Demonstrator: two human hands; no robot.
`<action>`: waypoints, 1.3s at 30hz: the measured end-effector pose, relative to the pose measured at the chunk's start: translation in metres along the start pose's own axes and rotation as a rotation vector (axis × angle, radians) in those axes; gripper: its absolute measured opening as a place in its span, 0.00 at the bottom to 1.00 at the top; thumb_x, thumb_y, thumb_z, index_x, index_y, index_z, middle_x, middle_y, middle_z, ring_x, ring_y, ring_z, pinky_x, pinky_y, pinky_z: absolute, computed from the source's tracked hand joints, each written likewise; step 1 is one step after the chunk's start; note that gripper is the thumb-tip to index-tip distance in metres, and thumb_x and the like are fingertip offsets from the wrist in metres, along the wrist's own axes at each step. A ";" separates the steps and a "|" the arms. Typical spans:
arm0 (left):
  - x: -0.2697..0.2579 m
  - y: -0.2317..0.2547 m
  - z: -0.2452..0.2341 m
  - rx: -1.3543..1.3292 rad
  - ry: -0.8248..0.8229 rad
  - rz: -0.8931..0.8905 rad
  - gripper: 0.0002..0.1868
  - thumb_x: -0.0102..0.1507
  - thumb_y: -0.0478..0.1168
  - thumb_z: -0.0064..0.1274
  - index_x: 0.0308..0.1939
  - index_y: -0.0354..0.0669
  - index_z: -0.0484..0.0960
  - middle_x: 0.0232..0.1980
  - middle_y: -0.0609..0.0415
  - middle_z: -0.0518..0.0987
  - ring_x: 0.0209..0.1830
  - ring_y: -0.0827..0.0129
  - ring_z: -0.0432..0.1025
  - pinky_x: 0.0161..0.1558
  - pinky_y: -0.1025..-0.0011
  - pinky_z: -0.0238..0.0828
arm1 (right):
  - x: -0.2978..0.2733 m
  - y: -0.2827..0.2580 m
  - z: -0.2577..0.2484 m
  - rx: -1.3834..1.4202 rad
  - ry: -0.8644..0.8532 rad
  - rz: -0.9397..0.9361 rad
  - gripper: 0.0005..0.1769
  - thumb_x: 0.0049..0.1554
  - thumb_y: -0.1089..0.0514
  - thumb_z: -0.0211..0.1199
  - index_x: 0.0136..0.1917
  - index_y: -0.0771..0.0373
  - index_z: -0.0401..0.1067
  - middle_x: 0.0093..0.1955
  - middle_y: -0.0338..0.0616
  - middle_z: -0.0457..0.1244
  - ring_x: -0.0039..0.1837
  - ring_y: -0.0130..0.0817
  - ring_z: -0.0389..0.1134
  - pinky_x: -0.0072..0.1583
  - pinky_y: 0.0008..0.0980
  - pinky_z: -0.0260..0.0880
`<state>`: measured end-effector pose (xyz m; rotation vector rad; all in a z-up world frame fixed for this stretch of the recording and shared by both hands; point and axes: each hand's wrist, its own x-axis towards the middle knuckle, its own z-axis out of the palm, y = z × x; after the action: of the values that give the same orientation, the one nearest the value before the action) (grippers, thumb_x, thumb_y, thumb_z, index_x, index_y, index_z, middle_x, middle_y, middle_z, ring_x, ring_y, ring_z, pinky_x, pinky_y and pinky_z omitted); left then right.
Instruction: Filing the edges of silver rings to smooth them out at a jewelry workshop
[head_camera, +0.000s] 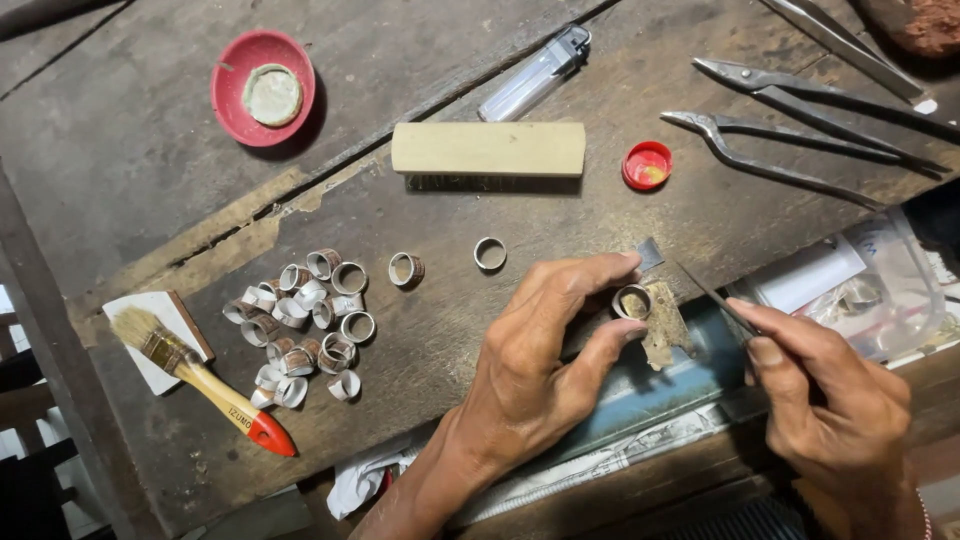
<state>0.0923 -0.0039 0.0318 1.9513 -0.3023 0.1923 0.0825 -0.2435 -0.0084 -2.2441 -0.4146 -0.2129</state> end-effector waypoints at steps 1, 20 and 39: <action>0.000 -0.001 0.000 -0.001 -0.001 -0.001 0.17 0.70 0.35 0.55 0.62 0.35 0.73 0.58 0.46 0.80 0.58 0.58 0.76 0.65 0.66 0.73 | -0.001 -0.001 0.001 0.000 -0.001 0.001 0.13 0.66 0.70 0.57 0.61 0.78 0.75 0.57 0.55 0.71 0.46 0.32 0.72 0.57 0.26 0.71; -0.006 -0.008 -0.003 -0.535 0.041 -0.272 0.17 0.65 0.31 0.59 0.58 0.35 0.79 0.59 0.44 0.79 0.58 0.67 0.77 0.65 0.75 0.78 | -0.006 0.014 0.018 0.039 0.033 -0.051 0.14 0.67 0.73 0.56 0.64 0.81 0.73 0.52 0.56 0.70 0.37 0.30 0.68 0.46 0.25 0.69; -0.010 -0.005 -0.001 -0.602 0.107 -0.332 0.16 0.65 0.31 0.60 0.56 0.37 0.78 0.60 0.46 0.78 0.58 0.68 0.77 0.65 0.74 0.78 | -0.006 0.016 0.021 0.000 0.058 -0.088 0.12 0.69 0.73 0.57 0.63 0.81 0.75 0.50 0.55 0.70 0.38 0.31 0.68 0.45 0.27 0.68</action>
<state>0.0845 0.0001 0.0246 1.3606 0.0405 -0.0151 0.0831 -0.2380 -0.0347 -2.2156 -0.4828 -0.3236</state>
